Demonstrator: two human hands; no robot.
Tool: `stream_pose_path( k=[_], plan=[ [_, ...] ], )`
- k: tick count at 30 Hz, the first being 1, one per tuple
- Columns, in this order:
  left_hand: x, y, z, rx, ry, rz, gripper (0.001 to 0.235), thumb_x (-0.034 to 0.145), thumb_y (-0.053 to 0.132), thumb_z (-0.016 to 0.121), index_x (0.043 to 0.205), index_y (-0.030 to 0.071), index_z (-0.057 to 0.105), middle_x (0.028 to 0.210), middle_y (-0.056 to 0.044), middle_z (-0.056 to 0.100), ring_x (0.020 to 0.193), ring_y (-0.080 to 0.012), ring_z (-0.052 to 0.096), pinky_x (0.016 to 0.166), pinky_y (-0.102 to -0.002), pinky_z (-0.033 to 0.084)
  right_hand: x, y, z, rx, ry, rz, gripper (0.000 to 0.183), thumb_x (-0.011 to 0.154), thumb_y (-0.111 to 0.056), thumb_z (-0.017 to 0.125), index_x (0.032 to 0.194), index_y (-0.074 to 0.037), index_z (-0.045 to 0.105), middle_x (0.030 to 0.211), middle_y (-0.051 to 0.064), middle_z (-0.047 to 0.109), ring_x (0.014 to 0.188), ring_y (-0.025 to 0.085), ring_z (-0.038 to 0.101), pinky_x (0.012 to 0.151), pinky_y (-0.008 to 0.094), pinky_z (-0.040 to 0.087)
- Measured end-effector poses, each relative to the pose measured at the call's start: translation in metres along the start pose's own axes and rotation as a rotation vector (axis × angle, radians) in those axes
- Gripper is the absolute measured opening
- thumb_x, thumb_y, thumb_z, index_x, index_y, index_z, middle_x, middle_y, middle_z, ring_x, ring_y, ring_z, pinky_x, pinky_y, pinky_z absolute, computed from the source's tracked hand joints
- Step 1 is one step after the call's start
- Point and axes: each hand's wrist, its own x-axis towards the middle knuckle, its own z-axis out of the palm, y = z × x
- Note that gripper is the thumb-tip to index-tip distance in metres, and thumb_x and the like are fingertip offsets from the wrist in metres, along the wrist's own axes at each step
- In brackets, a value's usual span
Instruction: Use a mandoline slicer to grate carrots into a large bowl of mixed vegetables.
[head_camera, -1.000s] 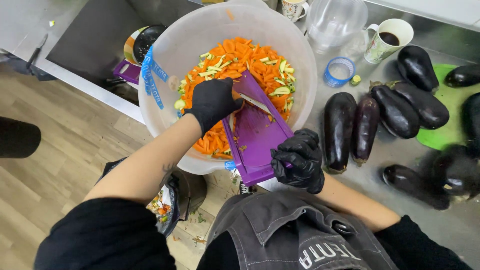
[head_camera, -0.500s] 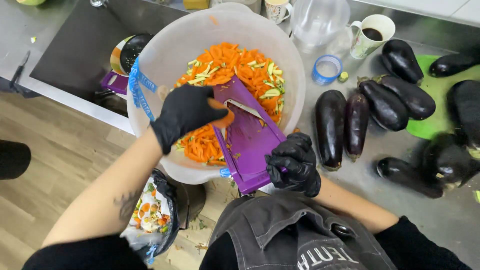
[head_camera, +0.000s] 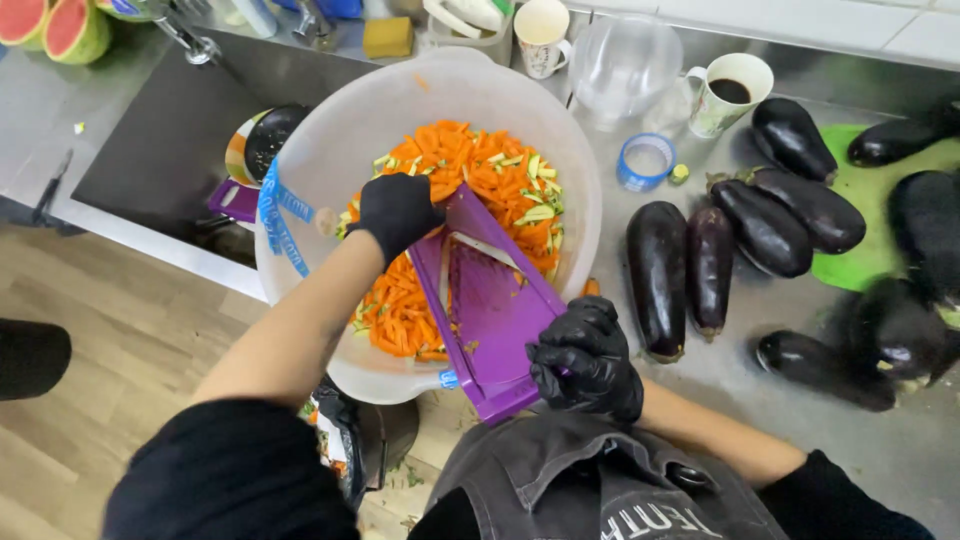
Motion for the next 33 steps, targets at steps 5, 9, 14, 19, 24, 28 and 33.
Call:
stream_pose_path(
  k=[5,9,14,19,24,28,33],
  plan=[
    [-0.111,0.077,-0.1,-0.158,-0.173,0.058,0.039,0.074,0.046,0.071,0.095,0.013,0.073,0.079,-0.016,0.072,0.071,-0.0368,0.071,0.062,-0.052,0.054,-0.003,-0.002,-0.006,0.056,-0.043,0.008,0.022,0.079,-0.015,0.082,0.097,-0.018,0.07,0.094,0.0,0.064,0.089,0.023,0.064,0.086,0.045,0.049],
    [-0.125,0.074,-0.05,-0.197,0.072,0.157,0.028,0.088,0.038,0.067,0.091,0.01,0.066,0.075,-0.013,0.07,0.071,-0.0337,0.07,0.059,-0.051,0.053,-0.005,0.0,-0.008,0.084,-0.072,-0.03,0.021,0.079,-0.015,0.083,0.097,-0.019,0.072,0.094,0.0,0.065,0.09,0.022,0.065,0.086,0.045,0.049],
    [-0.046,0.021,0.017,-0.046,0.086,0.144,0.024,0.084,0.033,0.069,0.092,0.011,0.069,0.079,-0.015,0.072,0.073,-0.0351,0.072,0.059,-0.051,0.054,-0.001,0.004,-0.002,0.058,-0.03,-0.02,0.022,0.08,-0.012,0.083,0.094,-0.02,0.068,0.095,0.0,0.064,0.09,0.023,0.064,0.085,0.045,0.049],
    [0.01,-0.04,0.056,0.104,-0.014,-0.02,0.028,0.093,0.038,0.065,0.097,0.013,0.076,0.093,-0.017,0.076,0.083,-0.0347,0.075,0.068,-0.049,0.057,0.002,-0.007,-0.004,0.081,-0.035,-0.027,0.024,0.08,-0.011,0.083,0.097,-0.018,0.067,0.094,0.001,0.063,0.088,0.025,0.063,0.081,0.044,0.048],
    [-0.039,-0.005,-0.032,-0.135,0.039,-0.087,0.045,0.082,0.055,0.067,0.093,0.012,0.075,0.083,-0.019,0.073,0.078,-0.0383,0.072,0.069,-0.052,0.056,-0.001,-0.006,0.0,0.08,-0.015,-0.003,0.025,0.079,-0.007,0.082,0.094,-0.018,0.065,0.092,0.001,0.062,0.087,0.024,0.063,0.083,0.045,0.05],
    [-0.118,0.062,-0.078,-0.213,-0.075,-0.027,0.041,0.085,0.054,0.064,0.09,0.016,0.076,0.077,-0.018,0.072,0.073,-0.0376,0.071,0.068,-0.051,0.055,0.0,-0.003,0.001,0.075,-0.013,-0.002,0.026,0.078,-0.007,0.083,0.093,-0.018,0.065,0.093,0.001,0.063,0.087,0.024,0.064,0.084,0.045,0.05],
    [-0.113,0.075,-0.042,-0.166,0.123,0.169,0.028,0.087,0.035,0.065,0.084,0.007,0.067,0.073,-0.015,0.07,0.065,-0.0355,0.07,0.054,-0.05,0.053,0.007,-0.009,-0.001,0.06,-0.009,0.0,0.026,0.077,-0.009,0.084,0.093,-0.02,0.067,0.092,0.0,0.063,0.087,0.024,0.064,0.084,0.044,0.05]
  ],
)
